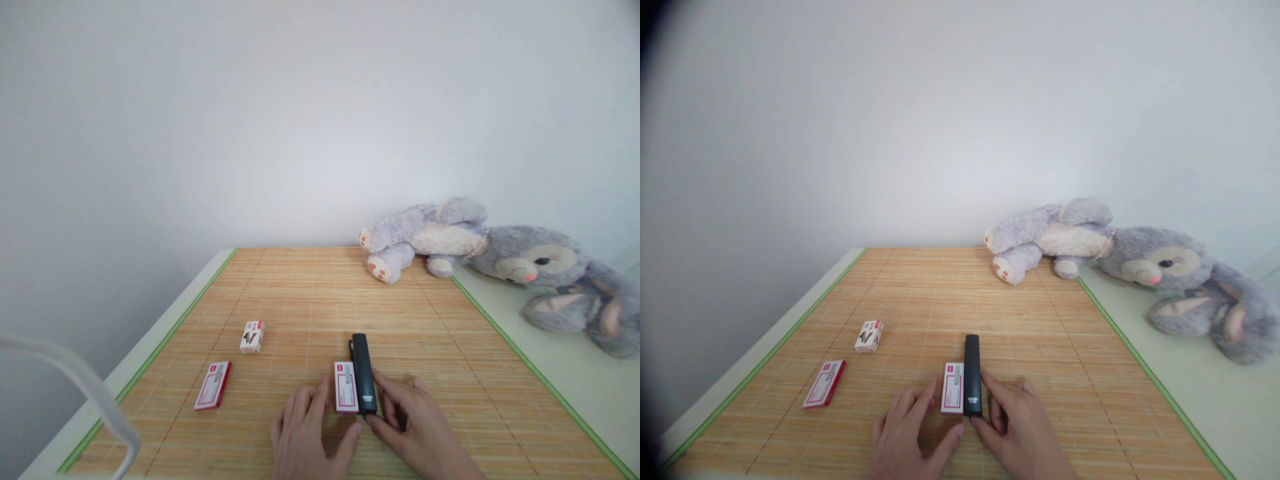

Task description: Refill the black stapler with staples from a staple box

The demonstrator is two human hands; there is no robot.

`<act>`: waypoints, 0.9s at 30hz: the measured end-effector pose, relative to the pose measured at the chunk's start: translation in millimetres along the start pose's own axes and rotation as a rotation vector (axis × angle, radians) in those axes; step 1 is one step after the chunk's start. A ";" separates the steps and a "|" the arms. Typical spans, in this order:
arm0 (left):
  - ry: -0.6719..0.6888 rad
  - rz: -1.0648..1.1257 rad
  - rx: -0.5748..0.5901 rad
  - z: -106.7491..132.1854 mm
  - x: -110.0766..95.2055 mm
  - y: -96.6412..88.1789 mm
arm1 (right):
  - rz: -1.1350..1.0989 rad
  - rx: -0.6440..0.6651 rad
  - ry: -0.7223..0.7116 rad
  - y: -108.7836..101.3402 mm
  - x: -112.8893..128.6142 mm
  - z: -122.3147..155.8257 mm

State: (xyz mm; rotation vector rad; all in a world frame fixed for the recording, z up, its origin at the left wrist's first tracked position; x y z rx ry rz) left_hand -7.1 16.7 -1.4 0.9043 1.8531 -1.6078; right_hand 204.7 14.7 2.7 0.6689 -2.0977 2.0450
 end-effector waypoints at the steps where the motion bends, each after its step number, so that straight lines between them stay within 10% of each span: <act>1: 0.011 -0.021 -0.044 -2.7 8.8 -12.1 | -0.001 -0.006 0.005 0.8 -0.8 -0.1; 7: -0.107 -0.285 -0.456 -22.6 87.5 -127.1 | 0.010 -0.048 -0.021 1.6 -1.9 0.5; 11: -0.259 -0.292 -0.416 -25.2 113.7 -150.9 | 0.026 -0.042 -0.018 2.1 -2.2 0.9; 16: -0.259 -0.094 -0.451 -22.5 89.0 -123.3 | 0.033 -0.034 -0.013 3.9 -2.6 0.5; 27: -0.033 0.359 -0.233 -7.5 -20.1 7.1 | 0.000 -0.008 -0.005 -5.2 5.1 -0.1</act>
Point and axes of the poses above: each hand's wrist, its own z-axis away from the middle knuckle, its own y-axis out of the palm, x = y × z, the point moved 4 cm from there along -z, towards the middle knuckle, and after that the axes turned 15 degrees about z, right-handed, at the moved point
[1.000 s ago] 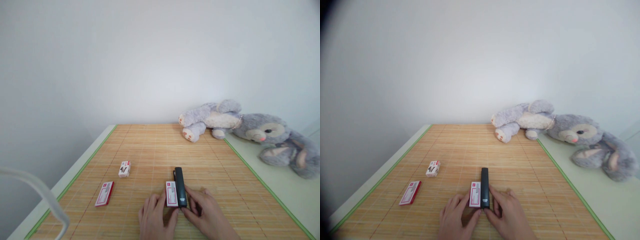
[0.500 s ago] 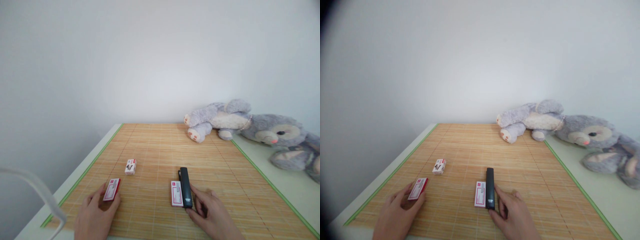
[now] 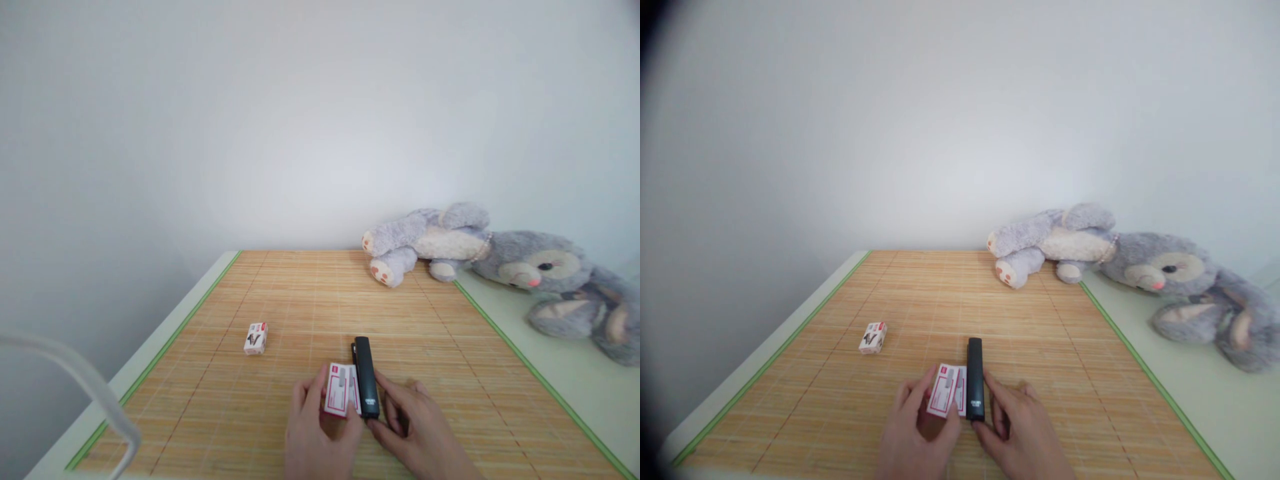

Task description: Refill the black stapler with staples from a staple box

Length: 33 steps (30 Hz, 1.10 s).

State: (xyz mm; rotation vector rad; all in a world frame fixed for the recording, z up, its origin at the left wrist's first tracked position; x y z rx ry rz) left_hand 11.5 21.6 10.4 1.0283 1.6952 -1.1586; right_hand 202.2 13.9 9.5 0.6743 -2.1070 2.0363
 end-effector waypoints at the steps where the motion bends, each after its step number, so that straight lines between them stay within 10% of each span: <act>1: -0.017 0.000 0.008 1.8 0.1 5.0 | -0.002 0.005 0.000 -0.6 0.5 -0.5; 26: -0.132 0.090 0.127 -0.2 0.0 7.3 | 0.163 -0.058 0.113 7.9 22.4 -0.8; 33: -0.098 -0.182 -0.232 -69.8 11.0 -96.8 | 0.145 -0.063 0.171 14.9 16.7 0.9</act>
Point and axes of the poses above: each hand's wrist, its own z-axis away from the middle knuckle, its own y-axis out of the palm, x = y × z, the point moved 4 cm from there along -z, towards the middle knuckle, and after that the axes turned 15 degrees about z, right-handed, at the moved point
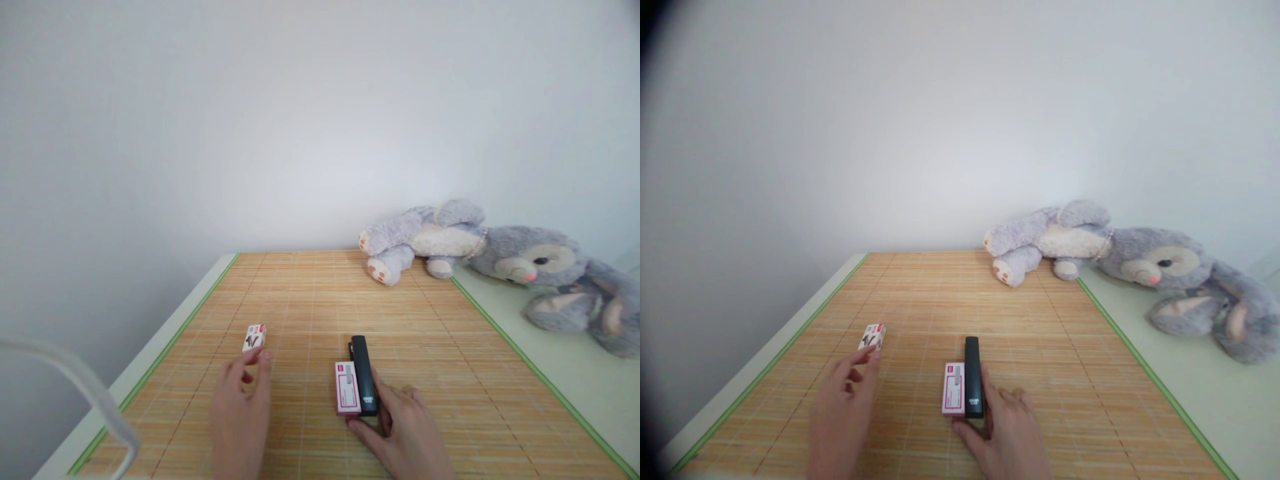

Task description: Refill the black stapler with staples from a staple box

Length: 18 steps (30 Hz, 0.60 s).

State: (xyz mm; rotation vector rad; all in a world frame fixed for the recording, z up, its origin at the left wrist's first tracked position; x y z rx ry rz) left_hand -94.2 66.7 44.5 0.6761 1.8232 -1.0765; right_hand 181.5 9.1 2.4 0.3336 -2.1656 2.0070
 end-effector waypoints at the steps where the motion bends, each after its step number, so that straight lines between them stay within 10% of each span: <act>1: 0.001 -0.048 -0.057 -18.0 4.7 -12.4 | 0.000 0.000 0.001 -0.4 0.3 -0.1; 7: -0.089 -0.027 0.044 -76.4 26.6 -16.5 | -0.001 0.040 0.029 -8.9 6.5 -4.9; 18: -0.123 0.335 0.552 -43.5 5.6 89.1 | 0.008 0.028 0.045 -10.5 7.4 -4.9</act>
Point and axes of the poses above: each hand's wrist, its own z-axis away from the middle knuckle, its own y-axis out of the palm, x = y × z, the point moved 4 cm from there along -z, towards the middle knuckle, and after that the axes turned 15 degrees about z, right-handed, at the moved point
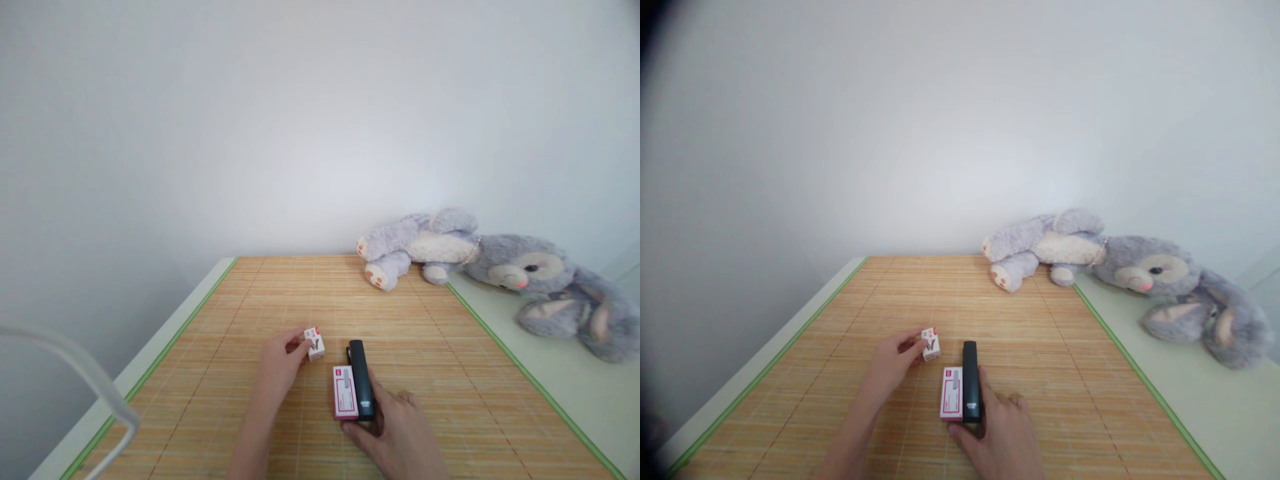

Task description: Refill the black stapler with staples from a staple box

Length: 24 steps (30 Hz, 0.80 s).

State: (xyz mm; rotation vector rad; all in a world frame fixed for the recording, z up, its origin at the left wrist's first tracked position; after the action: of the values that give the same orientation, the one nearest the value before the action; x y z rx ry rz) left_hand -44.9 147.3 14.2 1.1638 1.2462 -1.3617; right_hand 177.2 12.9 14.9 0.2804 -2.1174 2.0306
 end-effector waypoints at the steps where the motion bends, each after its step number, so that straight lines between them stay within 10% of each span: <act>1: 0.001 0.021 0.044 2.0 -0.8 10.0 | -0.003 0.009 0.001 0.4 0.3 -0.2; 7: 0.001 0.067 0.125 17.3 -4.9 42.1 | -0.027 0.028 -0.001 -5.5 5.3 -2.7; 24: -0.004 0.066 0.060 20.9 -0.3 54.4 | -0.026 0.048 0.016 -17.3 13.4 -6.5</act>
State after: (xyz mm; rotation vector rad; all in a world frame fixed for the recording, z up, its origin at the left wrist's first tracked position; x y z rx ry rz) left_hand 7.9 123.1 8.5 1.2323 1.1608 -1.3603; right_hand 169.0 18.6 35.4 0.2958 -2.0474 2.0639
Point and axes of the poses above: each hand's wrist, its own z-axis away from the middle knuckle, its own y-axis out of the palm, x = y × z, the point moved 4 cm from there along -z, towards the middle knuckle, and after that the axes turned 15 degrees about z, right-handed, at the moved point
